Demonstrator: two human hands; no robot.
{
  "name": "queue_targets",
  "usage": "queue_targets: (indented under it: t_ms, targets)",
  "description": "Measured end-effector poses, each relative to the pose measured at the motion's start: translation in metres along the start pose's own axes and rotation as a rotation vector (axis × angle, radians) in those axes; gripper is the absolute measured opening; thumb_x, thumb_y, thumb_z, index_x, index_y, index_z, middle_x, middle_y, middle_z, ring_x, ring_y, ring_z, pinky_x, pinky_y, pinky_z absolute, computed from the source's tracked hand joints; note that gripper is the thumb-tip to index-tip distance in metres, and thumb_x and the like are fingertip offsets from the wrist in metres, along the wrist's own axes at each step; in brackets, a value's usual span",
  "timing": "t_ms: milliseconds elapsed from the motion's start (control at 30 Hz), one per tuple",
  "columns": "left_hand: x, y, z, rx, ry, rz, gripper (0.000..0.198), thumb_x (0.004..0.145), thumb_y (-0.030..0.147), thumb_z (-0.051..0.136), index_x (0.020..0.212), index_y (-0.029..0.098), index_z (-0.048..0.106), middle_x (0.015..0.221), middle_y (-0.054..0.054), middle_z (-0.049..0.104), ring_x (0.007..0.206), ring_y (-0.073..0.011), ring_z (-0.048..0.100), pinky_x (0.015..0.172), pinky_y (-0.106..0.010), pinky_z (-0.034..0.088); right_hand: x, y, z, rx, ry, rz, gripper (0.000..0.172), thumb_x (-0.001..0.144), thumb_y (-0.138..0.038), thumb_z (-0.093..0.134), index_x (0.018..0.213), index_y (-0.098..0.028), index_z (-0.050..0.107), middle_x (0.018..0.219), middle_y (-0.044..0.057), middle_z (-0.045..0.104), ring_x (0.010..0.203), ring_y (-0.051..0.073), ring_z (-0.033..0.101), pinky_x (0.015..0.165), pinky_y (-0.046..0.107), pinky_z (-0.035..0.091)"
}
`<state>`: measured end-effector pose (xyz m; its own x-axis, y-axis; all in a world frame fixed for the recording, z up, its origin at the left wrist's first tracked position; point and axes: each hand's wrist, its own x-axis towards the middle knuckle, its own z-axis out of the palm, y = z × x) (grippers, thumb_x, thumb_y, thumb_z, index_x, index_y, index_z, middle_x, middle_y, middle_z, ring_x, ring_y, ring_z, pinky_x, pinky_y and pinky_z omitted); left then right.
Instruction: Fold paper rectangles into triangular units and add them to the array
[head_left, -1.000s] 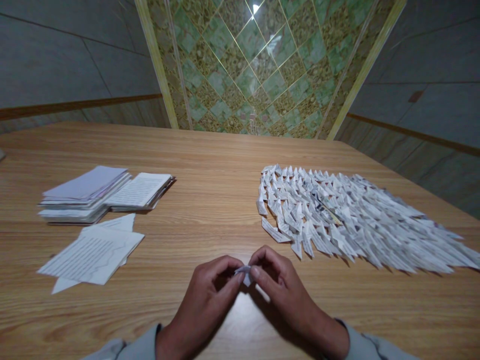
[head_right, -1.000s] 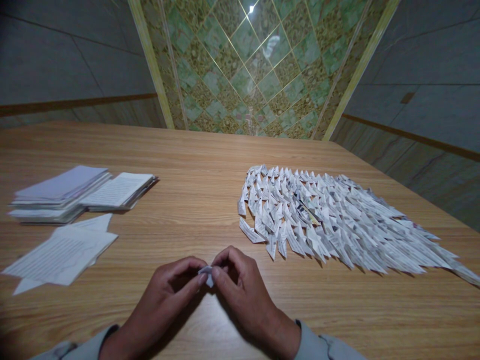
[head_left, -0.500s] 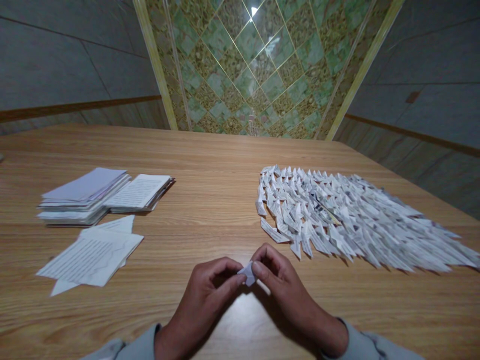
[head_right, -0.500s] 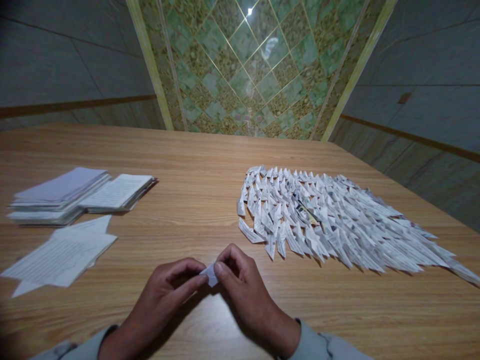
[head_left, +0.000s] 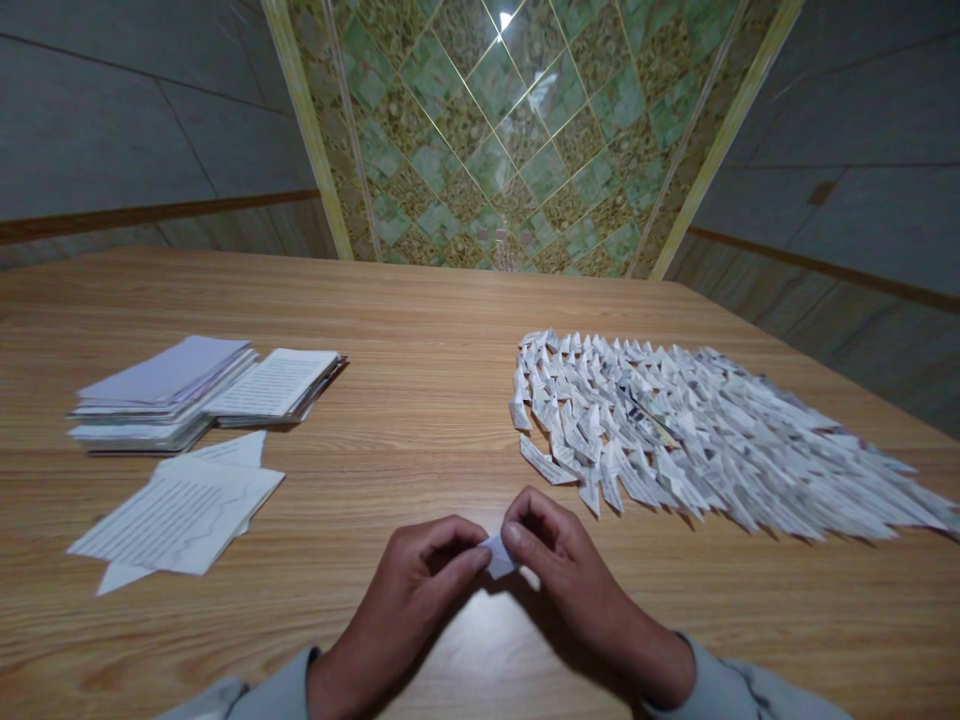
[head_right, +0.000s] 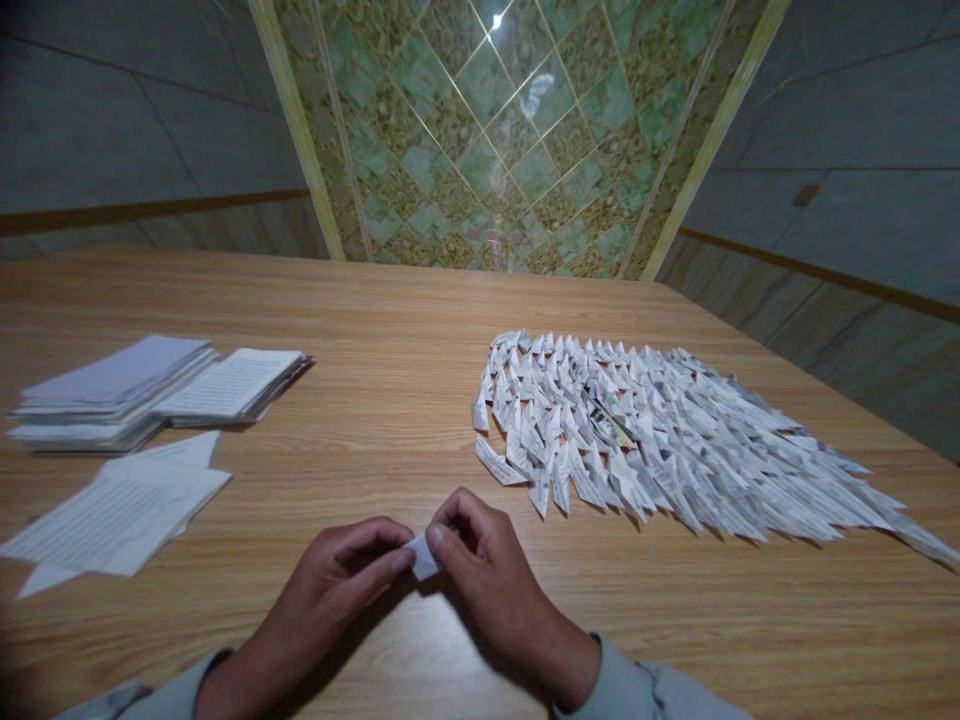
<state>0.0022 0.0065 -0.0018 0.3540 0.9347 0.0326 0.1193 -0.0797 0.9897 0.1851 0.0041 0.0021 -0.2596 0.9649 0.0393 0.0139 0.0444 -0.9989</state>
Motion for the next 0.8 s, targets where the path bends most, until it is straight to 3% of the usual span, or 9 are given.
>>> queue_targets:
  t_ms: [167, 367, 600, 800]
  targets:
    - [0.0033, 0.0004, -0.0015, -0.074, 0.098, -0.06, 0.017, 0.086, 0.031, 0.068, 0.078, 0.017, 0.075, 0.072, -0.003, 0.072, 0.07, -0.0181, 0.063, 0.065, -0.027, 0.049, 0.0004, -0.0013, 0.0, -0.24, -0.012, -0.055, 0.021, 0.093, -0.032, 0.055, 0.075, -0.021, 0.054, 0.068, -0.003, 0.051, 0.064, 0.014, 0.044, 0.057, 0.026, 0.031]
    - [0.0002, -0.0029, -0.0027, -0.086, -0.001, -0.04, 0.027, 0.091, 0.036, 0.067, 0.073, 0.016, 0.071, 0.068, -0.002, 0.068, 0.066, -0.016, 0.06, 0.064, -0.027, 0.047, -0.0022, 0.0041, 0.0002, -0.381, -0.068, -0.198, 0.028, 0.098, -0.035, 0.055, 0.074, -0.02, 0.056, 0.074, 0.0, 0.057, 0.071, 0.016, 0.052, 0.064, 0.028, 0.035]
    - [0.0025, -0.0032, 0.001, -0.206, 0.013, -0.093, 0.021, 0.085, 0.038, 0.074, 0.085, 0.017, 0.071, 0.074, -0.001, 0.068, 0.07, -0.0155, 0.06, 0.065, -0.025, 0.048, -0.0007, 0.0031, -0.0003, -0.238, 0.023, -0.149, 0.03, 0.098, -0.039, 0.055, 0.074, -0.021, 0.054, 0.071, -0.001, 0.055, 0.068, 0.015, 0.05, 0.063, 0.028, 0.036]
    - [0.0012, -0.0041, 0.0005, -0.12, 0.026, -0.102, 0.026, 0.087, 0.038, 0.072, 0.076, 0.015, 0.073, 0.073, -0.004, 0.072, 0.07, -0.0168, 0.061, 0.067, -0.026, 0.047, -0.0017, 0.001, 0.0, -0.17, -0.013, -0.108, 0.026, 0.096, -0.043, 0.059, 0.082, -0.02, 0.059, 0.073, -0.001, 0.058, 0.068, 0.015, 0.05, 0.061, 0.027, 0.037]
